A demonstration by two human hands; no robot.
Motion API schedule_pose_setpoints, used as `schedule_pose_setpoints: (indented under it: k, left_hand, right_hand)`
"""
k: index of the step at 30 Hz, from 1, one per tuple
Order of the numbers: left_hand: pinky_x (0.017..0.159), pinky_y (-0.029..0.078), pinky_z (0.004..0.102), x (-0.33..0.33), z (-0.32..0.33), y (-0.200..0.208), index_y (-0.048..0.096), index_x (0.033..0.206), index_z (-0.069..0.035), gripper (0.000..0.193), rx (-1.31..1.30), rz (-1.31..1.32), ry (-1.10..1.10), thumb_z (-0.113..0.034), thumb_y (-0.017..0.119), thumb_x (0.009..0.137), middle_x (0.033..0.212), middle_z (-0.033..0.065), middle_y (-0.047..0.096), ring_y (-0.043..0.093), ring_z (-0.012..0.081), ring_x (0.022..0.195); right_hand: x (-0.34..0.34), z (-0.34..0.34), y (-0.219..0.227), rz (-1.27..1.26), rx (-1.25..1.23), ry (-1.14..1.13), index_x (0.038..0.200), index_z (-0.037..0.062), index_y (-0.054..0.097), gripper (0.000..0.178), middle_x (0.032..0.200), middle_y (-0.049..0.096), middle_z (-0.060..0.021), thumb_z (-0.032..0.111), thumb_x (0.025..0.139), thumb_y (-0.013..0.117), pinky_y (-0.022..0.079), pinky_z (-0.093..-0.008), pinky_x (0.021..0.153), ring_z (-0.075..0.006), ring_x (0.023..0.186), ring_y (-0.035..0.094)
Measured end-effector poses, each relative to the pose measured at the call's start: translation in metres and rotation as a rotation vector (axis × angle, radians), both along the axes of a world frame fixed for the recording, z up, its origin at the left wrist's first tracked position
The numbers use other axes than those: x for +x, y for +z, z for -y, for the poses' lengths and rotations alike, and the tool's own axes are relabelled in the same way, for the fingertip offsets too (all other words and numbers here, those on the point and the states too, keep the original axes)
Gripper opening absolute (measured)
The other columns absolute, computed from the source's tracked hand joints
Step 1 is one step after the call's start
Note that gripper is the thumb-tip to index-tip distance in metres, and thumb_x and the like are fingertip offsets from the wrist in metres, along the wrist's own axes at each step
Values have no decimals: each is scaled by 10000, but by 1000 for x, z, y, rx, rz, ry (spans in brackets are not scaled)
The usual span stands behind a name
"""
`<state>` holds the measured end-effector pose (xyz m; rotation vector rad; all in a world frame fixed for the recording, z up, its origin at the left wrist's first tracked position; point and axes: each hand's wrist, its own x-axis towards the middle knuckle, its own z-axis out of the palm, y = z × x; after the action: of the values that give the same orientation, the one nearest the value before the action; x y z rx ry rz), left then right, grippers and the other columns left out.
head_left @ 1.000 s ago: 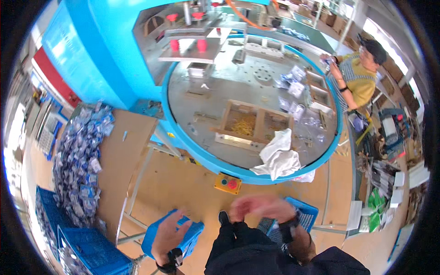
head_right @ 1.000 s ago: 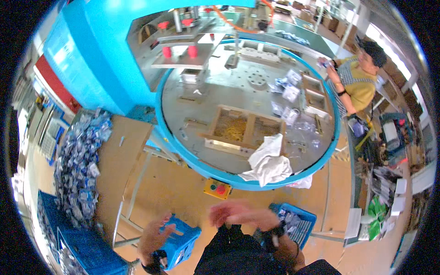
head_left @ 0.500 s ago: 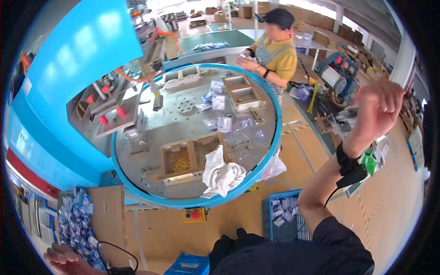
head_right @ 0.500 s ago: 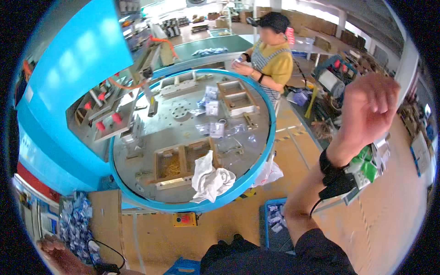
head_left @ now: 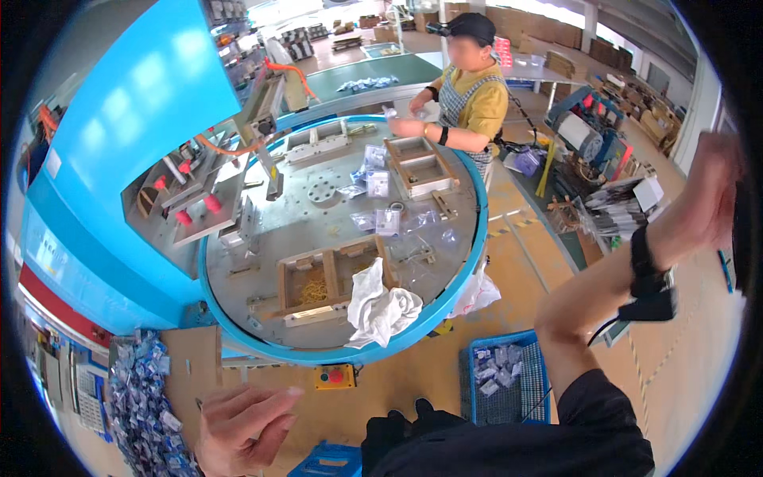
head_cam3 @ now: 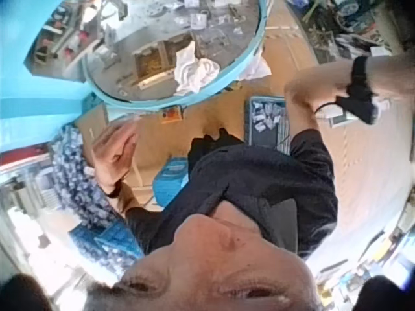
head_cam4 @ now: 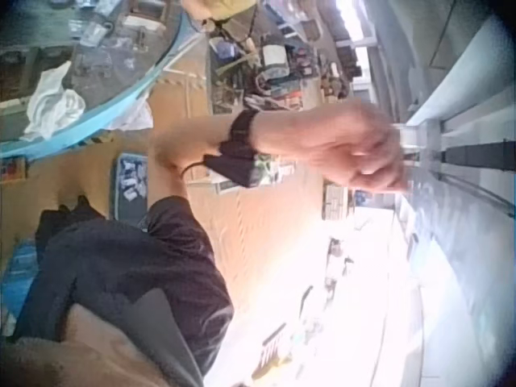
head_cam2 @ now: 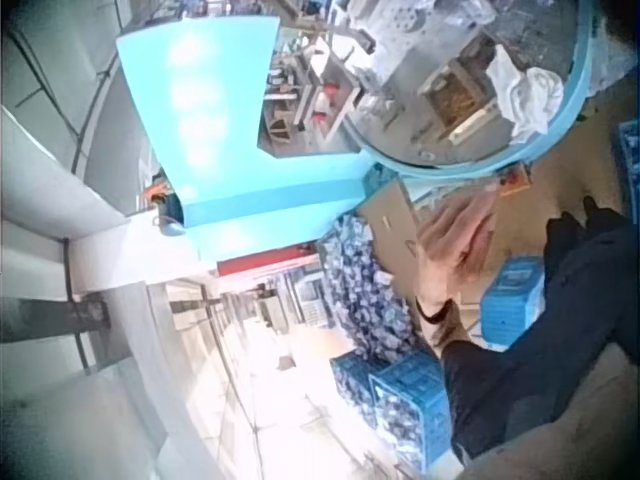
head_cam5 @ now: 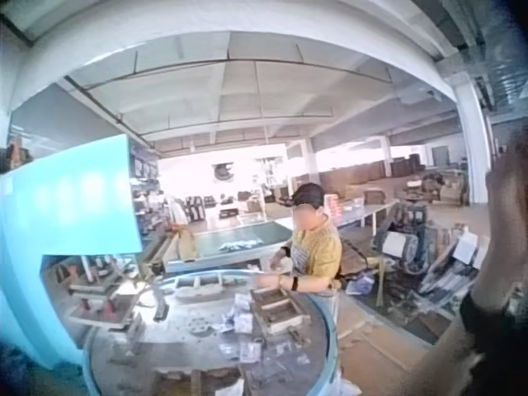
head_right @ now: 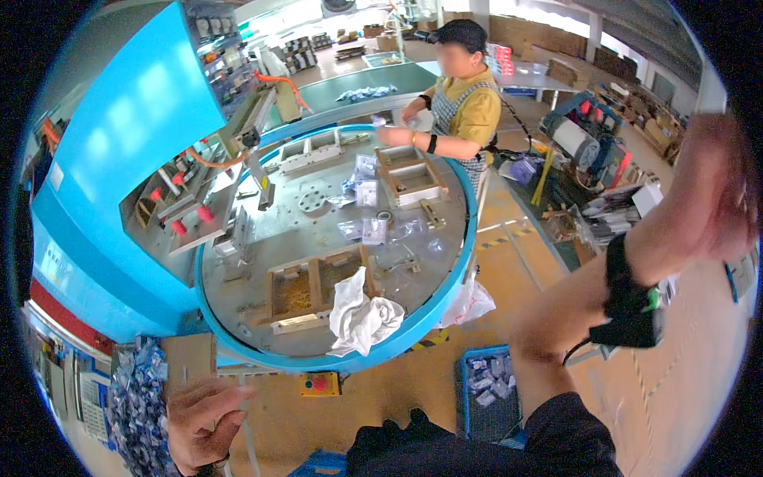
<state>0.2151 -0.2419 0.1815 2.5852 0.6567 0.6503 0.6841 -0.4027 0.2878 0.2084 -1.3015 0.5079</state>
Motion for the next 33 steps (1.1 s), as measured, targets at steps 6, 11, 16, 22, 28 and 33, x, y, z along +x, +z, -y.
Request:
schedule_pose_setpoints:
  k: [6,11,16,22,28,33]
  left_hand:
    - [787,550,320,-70,-3,-42,684,1144,50,213,-399,39,321,-46,606,970,981,131,735,686,183,849]
    - [800,559,295,-136,-6,-74,693,1146,47,202,-478,266,687,-25,605,979,968,124,746,693,154,861]
    - [814,541,340,-253,-5,-151,678,1174,26,300,-231,-84,899,-191,632,972,1045,127,749,699,235,947]
    - [755,525,394,-420,23,-278,685,1043,-15,224,-592,-269,1078,-182,604,917,940,124,718,683,268,867]
    - [673,491,294,-598,8,-423,624,1126,-29,219,-939,616,1139,-176,531,994,989,26,672,637,159,864]
    - [776,522,288,-641,-76,-431,634,1172,-30,219,-872,692,1220,-159,559,1011,1004,6,665,615,141,929]
  right_hand:
    - [-54,-69,-153,-435,-240,333,1004,102,626,63,747,586,50,93,951,594,429,-210,577,-57,600,489]
    - [-244,-141,-326,-65,-1328,377,1132,89,633,197,885,569,38,250,1035,572,494,-235,734,-76,788,545]
    - [-348,-118,-389,574,-1489,765,1086,34,659,260,920,630,-11,283,1029,612,503,-258,771,-99,831,594]
    - [-353,-146,-383,713,-1522,484,1068,6,678,236,877,664,-38,230,1006,637,500,-273,759,-127,812,627]
    - [-387,-193,-374,700,-1595,222,1012,7,669,183,834,658,-39,185,994,630,478,-264,694,-113,742,604]
    - [-468,-231,-374,747,-1706,226,1040,-10,675,213,854,669,-47,193,990,633,496,-275,721,-133,772,627]
